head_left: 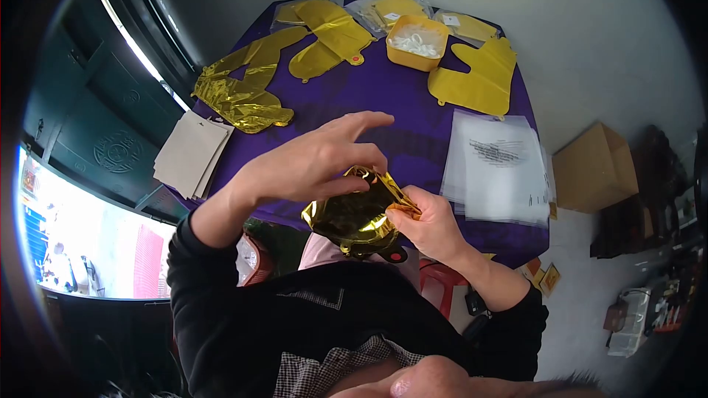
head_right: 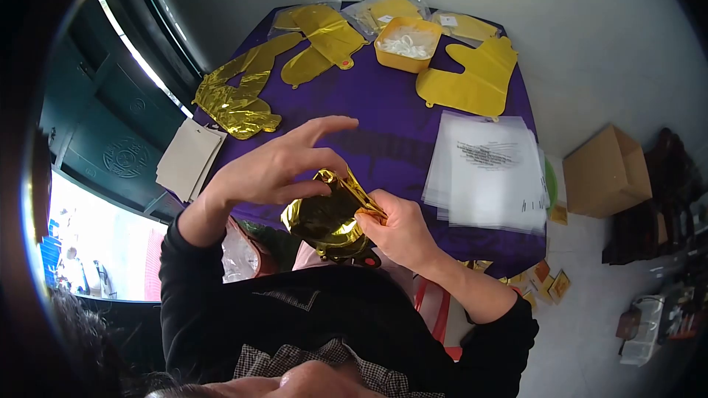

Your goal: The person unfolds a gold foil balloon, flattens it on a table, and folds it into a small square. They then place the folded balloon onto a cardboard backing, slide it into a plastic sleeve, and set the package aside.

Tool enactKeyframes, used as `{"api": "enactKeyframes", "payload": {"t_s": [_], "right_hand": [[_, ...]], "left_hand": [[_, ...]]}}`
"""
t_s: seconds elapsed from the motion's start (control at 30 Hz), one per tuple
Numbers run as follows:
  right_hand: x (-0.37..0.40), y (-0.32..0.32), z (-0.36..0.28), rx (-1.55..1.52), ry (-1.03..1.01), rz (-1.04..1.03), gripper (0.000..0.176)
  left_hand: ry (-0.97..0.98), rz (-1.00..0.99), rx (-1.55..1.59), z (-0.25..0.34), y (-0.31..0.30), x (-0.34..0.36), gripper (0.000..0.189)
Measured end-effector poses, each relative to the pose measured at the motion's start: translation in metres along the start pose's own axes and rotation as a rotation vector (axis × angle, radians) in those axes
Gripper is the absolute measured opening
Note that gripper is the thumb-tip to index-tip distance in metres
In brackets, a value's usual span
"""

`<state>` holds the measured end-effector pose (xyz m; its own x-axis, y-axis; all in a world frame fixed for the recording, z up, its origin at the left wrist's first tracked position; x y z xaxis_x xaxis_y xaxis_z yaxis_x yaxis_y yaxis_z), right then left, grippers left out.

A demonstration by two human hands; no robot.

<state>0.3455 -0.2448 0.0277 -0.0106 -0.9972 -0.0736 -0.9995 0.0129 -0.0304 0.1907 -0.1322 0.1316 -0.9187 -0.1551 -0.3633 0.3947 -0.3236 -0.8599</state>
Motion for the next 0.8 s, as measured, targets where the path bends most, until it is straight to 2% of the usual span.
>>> {"api": "enactKeyframes", "payload": {"t_s": [0.07,0.13,0.2,0.27,0.33,0.37,0.4,0.47,0.5,0.53,0.6,0.77,0.8], "right_hand": [[0.001,-0.001,-0.002,0.002,0.021,-0.01,0.014],[0.001,-0.003,0.001,0.025,0.037,-0.023,0.016],[0.0,-0.005,0.004,0.045,0.054,-0.036,0.018],[-0.003,-0.007,0.006,0.032,0.051,-0.036,0.022],[-0.007,-0.01,0.013,-0.007,0.044,-0.039,0.022],[-0.008,-0.011,0.015,-0.044,0.056,-0.042,0.018],[-0.009,-0.013,0.016,-0.08,0.07,-0.045,0.015],[-0.011,-0.018,0.017,-0.067,0.063,-0.043,0.016],[-0.012,-0.02,0.019,-0.116,0.061,-0.021,0.016],[-0.013,-0.022,0.023,-0.166,0.059,0.001,0.016],[-0.017,-0.024,0.03,-0.242,0.023,0.023,0.015],[-0.023,-0.024,0.032,-0.42,0.124,0.017,0.016],[-0.024,-0.024,0.03,-0.434,0.132,0.042,0.017]], "left_hand": [[0.011,-0.188,-0.189,-0.006,0.007,-0.007,0.019],[-0.005,-0.215,-0.126,-0.011,0.008,-0.014,0.015],[-0.311,-0.501,0.086,-0.023,0.015,-0.018,0.013],[-0.256,-0.466,0.117,-0.034,0.021,-0.019,0.018],[-0.297,-0.306,0.262,-0.039,0.019,-0.021,0.025],[-0.383,-0.319,0.42,-0.045,0.025,-0.018,0.037],[-0.382,-0.321,0.419,-0.049,0.03,-0.015,0.037],[-0.487,-0.215,0.607,-0.056,0.037,-0.009,0.042],[-0.566,-0.213,0.687,-0.055,0.038,-0.006,0.034],[-0.568,-0.215,0.689,-0.059,0.037,-0.004,0.034],[-0.637,-0.394,0.642,-0.068,0.043,0.007,0.019],[-0.615,-0.293,0.663,-0.076,0.049,0.006,0.012],[-0.645,-0.2,0.716,-0.077,0.047,0.005,0.017]]}}
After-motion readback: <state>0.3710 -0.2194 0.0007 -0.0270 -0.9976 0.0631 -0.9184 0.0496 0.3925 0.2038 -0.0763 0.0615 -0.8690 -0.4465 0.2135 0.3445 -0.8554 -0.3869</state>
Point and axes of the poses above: each hand's wrist, its own x-axis away from the middle knuckle, its own y-axis out of the palm, z = x × y, the point moved 4 cm from there along -x, towards the middle knuckle, and after that the axes turned 10 degrees about -x, right-handed, at the moved point
